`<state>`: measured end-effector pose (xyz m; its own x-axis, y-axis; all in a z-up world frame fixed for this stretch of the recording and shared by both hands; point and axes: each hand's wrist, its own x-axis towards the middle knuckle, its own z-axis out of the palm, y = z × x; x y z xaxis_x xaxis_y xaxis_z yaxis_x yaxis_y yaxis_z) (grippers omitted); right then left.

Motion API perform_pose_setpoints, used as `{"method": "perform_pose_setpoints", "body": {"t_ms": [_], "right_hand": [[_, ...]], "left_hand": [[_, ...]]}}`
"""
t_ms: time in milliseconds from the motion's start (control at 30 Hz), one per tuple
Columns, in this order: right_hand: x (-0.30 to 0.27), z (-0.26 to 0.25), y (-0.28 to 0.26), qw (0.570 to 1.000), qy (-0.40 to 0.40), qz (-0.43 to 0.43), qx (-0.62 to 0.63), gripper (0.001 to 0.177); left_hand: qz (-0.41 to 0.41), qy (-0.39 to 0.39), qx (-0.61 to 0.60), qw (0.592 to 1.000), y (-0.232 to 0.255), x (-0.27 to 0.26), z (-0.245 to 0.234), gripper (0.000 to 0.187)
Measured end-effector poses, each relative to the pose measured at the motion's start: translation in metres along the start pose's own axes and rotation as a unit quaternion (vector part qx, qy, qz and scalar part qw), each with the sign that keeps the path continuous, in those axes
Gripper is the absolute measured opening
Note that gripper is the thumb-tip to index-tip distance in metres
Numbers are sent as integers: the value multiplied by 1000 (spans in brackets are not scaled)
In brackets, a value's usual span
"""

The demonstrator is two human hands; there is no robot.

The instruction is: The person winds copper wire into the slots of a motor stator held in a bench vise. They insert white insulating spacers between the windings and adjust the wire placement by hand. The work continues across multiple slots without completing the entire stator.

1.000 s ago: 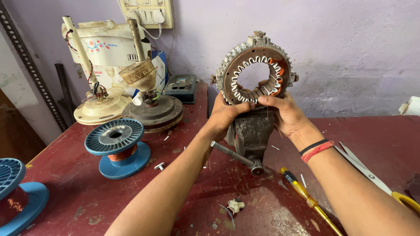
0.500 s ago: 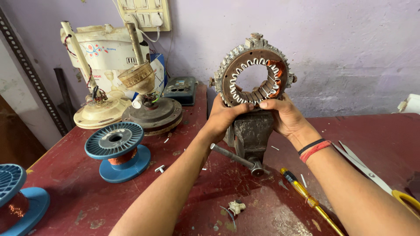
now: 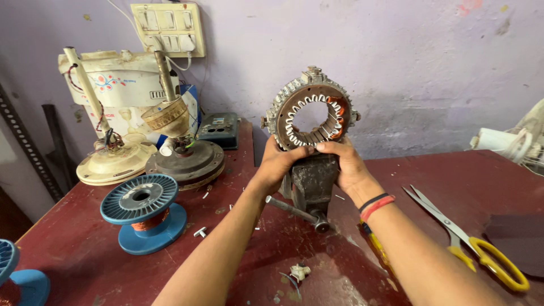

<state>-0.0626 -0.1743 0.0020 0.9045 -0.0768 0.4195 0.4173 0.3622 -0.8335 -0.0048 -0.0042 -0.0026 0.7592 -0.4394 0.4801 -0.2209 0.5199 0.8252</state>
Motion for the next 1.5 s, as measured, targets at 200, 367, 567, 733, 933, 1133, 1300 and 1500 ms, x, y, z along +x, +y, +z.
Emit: {"method": "perform_pose_setpoints", "body": {"t_ms": [200, 367, 567, 733, 933, 1133, 1300, 1500], "right_hand": [[-3, 11, -1, 1000, 16, -6, -2, 46], [-9, 18, 2, 997, 46, -59, -30, 44], [-7, 15, 3, 995, 60, -68, -47, 43], [-6, 12, -2, 998, 47, -40, -8, 44], [-3, 3, -2, 999, 3, -28, 16, 50], [-8, -13, -9, 996, 32, 16, 84, 70], [-7, -11, 6, 980, 105, 115, 126, 85], [14, -36, 57, 987, 129, 82, 47, 53]], "left_hand": [[-46, 34, -20, 998, 1, -2, 2, 56], [7, -13, -44, 999, -5, -2, -1, 41], [-17, 19, -69, 997, -6, -2, 5, 37], [0, 45, -64, 997, 0, -8, 21, 36], [19, 74, -47, 996, 5, -16, 32, 46], [-56, 7, 34, 998, 2, -7, 0, 93], [28, -109, -65, 992, -13, -7, -35, 103], [-85, 192, -78, 975, -74, 12, -26, 93]]}}
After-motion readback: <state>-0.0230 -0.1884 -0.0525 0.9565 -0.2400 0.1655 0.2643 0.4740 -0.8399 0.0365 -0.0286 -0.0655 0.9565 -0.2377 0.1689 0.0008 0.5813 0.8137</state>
